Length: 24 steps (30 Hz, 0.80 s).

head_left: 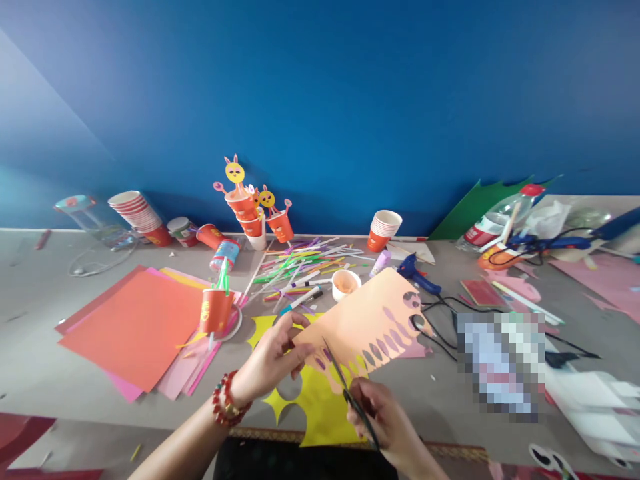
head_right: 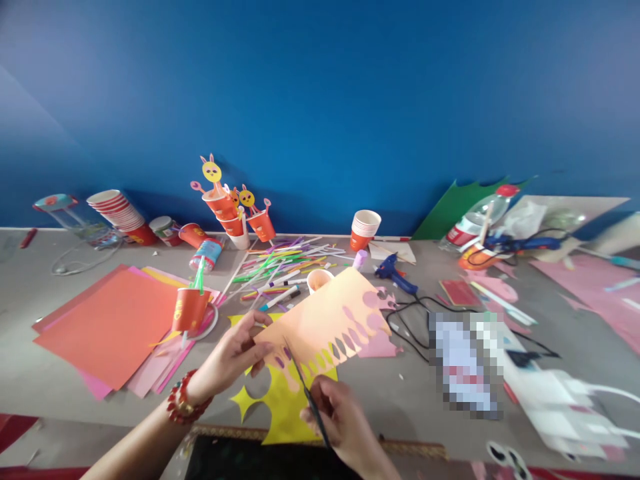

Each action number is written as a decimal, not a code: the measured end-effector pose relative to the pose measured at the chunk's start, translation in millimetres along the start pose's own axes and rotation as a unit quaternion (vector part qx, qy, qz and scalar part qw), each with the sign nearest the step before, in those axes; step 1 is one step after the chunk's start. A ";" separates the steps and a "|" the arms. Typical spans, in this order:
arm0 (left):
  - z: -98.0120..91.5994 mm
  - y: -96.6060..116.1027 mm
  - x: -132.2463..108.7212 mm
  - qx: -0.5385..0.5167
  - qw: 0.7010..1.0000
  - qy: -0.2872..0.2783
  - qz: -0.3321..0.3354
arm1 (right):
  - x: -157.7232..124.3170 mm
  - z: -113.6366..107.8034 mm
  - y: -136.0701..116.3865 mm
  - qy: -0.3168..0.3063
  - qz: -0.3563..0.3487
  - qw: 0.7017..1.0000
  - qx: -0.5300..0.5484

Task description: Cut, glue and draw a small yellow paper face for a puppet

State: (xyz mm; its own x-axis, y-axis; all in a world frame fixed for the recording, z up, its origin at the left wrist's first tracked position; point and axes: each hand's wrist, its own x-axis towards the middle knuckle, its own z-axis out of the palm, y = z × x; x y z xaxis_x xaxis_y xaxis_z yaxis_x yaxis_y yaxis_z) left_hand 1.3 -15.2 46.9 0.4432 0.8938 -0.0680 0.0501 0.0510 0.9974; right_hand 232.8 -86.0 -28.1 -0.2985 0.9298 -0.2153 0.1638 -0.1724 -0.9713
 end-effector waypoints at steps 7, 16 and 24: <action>15.5 -16.7 -5.2 -0.028 0.998 0.047 0.031 | 2.2 1.4 -11.3 -0.008 0.003 1.000 0.022; 10.7 -15.0 -3.4 0.024 0.998 0.049 -0.015 | 3.0 0.0 -20.0 -0.031 0.024 0.998 0.041; 6.7 -6.3 -6.3 0.053 0.998 0.035 -0.024 | 4.4 1.3 -27.0 -0.040 0.026 0.997 0.053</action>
State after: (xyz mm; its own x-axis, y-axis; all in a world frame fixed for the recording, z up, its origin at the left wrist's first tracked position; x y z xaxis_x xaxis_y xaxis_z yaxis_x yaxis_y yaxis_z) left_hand 4.2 -24.1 40.9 0.3749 0.9206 -0.1095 0.1656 0.0497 0.9849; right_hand 225.8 -77.7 -2.9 -0.3663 0.8906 -0.2696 0.0815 -0.2579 -0.9627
